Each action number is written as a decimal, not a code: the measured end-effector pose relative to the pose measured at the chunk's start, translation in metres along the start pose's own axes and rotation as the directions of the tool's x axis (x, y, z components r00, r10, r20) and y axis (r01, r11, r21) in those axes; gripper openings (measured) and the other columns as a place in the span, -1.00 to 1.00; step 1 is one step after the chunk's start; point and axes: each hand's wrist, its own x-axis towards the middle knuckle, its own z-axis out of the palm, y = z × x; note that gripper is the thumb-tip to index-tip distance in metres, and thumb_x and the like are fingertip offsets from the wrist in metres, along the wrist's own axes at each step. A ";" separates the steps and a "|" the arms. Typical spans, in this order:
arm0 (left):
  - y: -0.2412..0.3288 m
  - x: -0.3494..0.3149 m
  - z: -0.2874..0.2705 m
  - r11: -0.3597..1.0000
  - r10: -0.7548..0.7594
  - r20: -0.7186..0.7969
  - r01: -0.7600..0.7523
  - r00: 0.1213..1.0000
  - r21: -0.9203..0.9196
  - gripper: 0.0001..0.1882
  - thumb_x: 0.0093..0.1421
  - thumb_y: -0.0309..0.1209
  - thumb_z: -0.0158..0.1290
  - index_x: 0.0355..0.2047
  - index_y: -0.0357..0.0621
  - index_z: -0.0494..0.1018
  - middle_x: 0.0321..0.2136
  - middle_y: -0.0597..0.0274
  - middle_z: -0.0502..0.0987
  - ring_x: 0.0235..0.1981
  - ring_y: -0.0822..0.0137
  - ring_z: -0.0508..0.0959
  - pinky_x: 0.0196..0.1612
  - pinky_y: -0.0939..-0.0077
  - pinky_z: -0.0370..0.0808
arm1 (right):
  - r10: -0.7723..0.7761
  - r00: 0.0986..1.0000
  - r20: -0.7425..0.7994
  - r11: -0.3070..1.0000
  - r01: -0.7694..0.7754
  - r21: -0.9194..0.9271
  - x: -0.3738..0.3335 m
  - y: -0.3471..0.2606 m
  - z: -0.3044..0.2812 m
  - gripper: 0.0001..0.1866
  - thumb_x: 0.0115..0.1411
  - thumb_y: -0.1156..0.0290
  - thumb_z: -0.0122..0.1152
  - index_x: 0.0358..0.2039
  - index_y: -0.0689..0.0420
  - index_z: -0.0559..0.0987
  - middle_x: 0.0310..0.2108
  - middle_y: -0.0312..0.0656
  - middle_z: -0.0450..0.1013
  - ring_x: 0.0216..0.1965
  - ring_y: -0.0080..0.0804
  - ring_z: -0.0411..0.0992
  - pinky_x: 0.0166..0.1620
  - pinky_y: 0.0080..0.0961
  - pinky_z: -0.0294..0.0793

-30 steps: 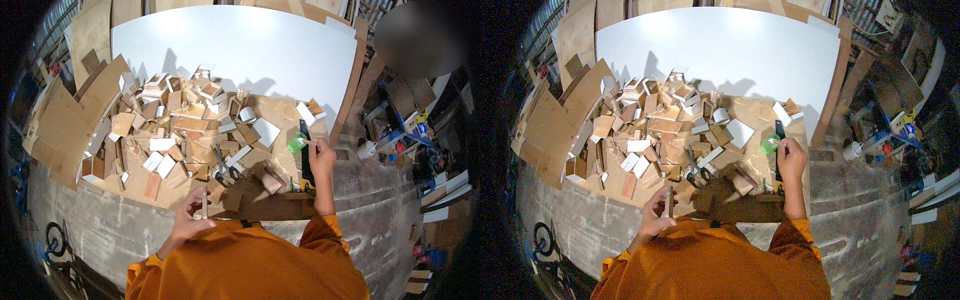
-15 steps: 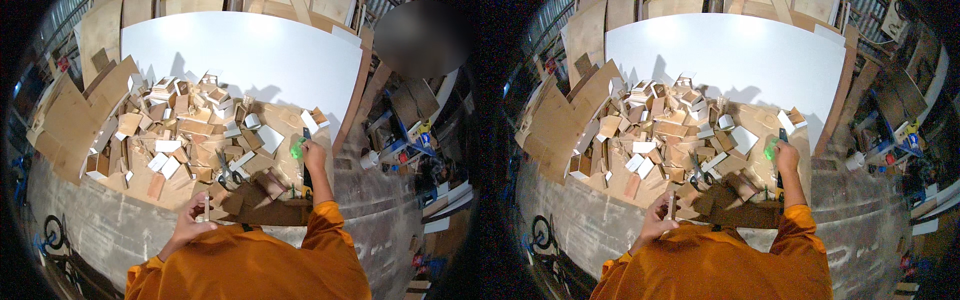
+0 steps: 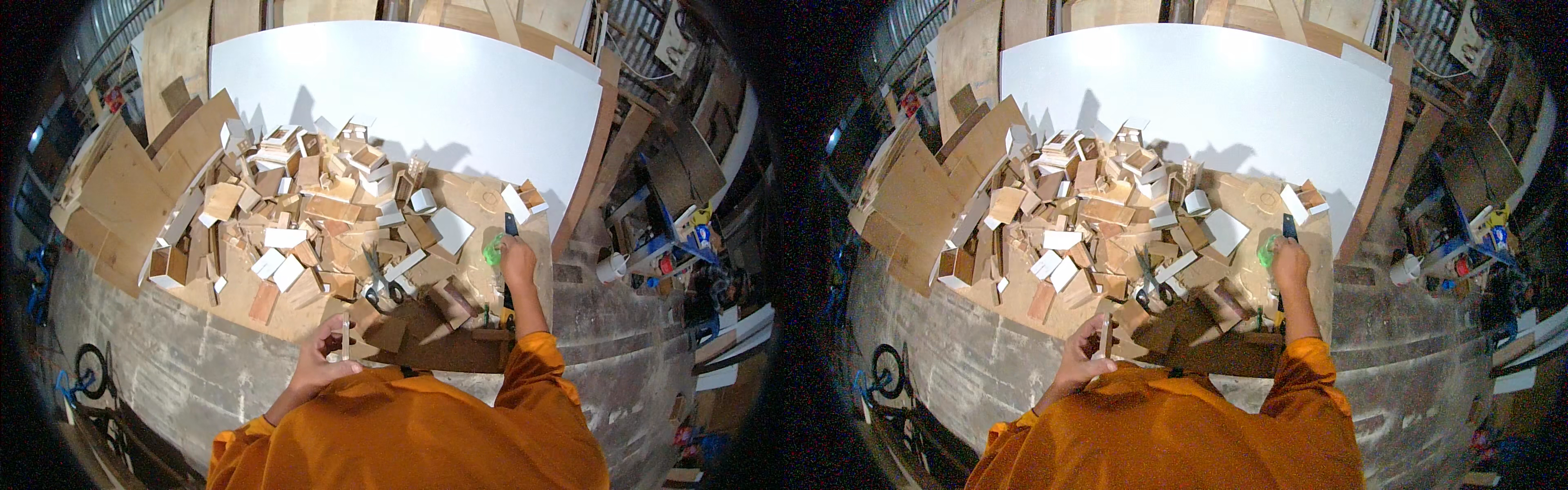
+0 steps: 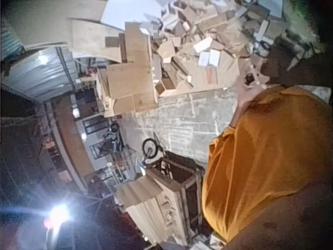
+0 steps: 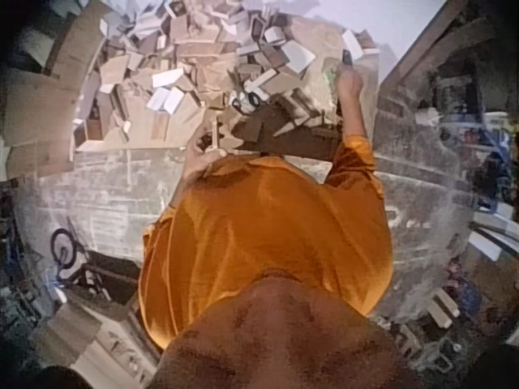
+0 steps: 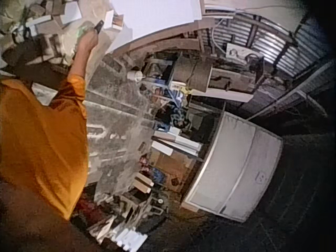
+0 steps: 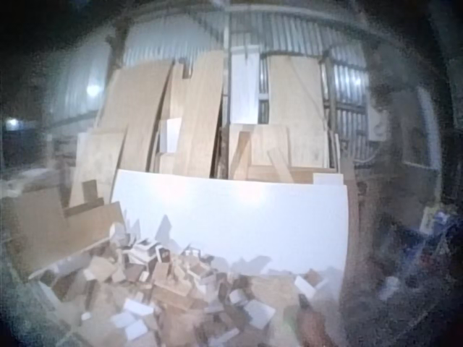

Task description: The person selects small wood pieces from a pile on a table, fits them together, and applies glue to the joints using a thin stick.

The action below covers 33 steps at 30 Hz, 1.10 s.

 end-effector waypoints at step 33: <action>0.026 0.017 0.017 0.960 0.161 0.110 -0.181 0.981 0.215 0.01 -0.26 -0.29 0.45 0.18 -0.31 0.17 -0.10 0.15 0.44 -0.14 0.34 0.43 0.01 0.38 0.36 | -0.121 0.973 0.196 0.029 -0.194 0.980 -0.099 -0.170 -0.142 -0.83 0.19 0.41 0.18 -0.27 0.23 0.47 -0.46 -0.27 0.39 -0.50 -0.56 0.40 -0.39 -0.63 0.42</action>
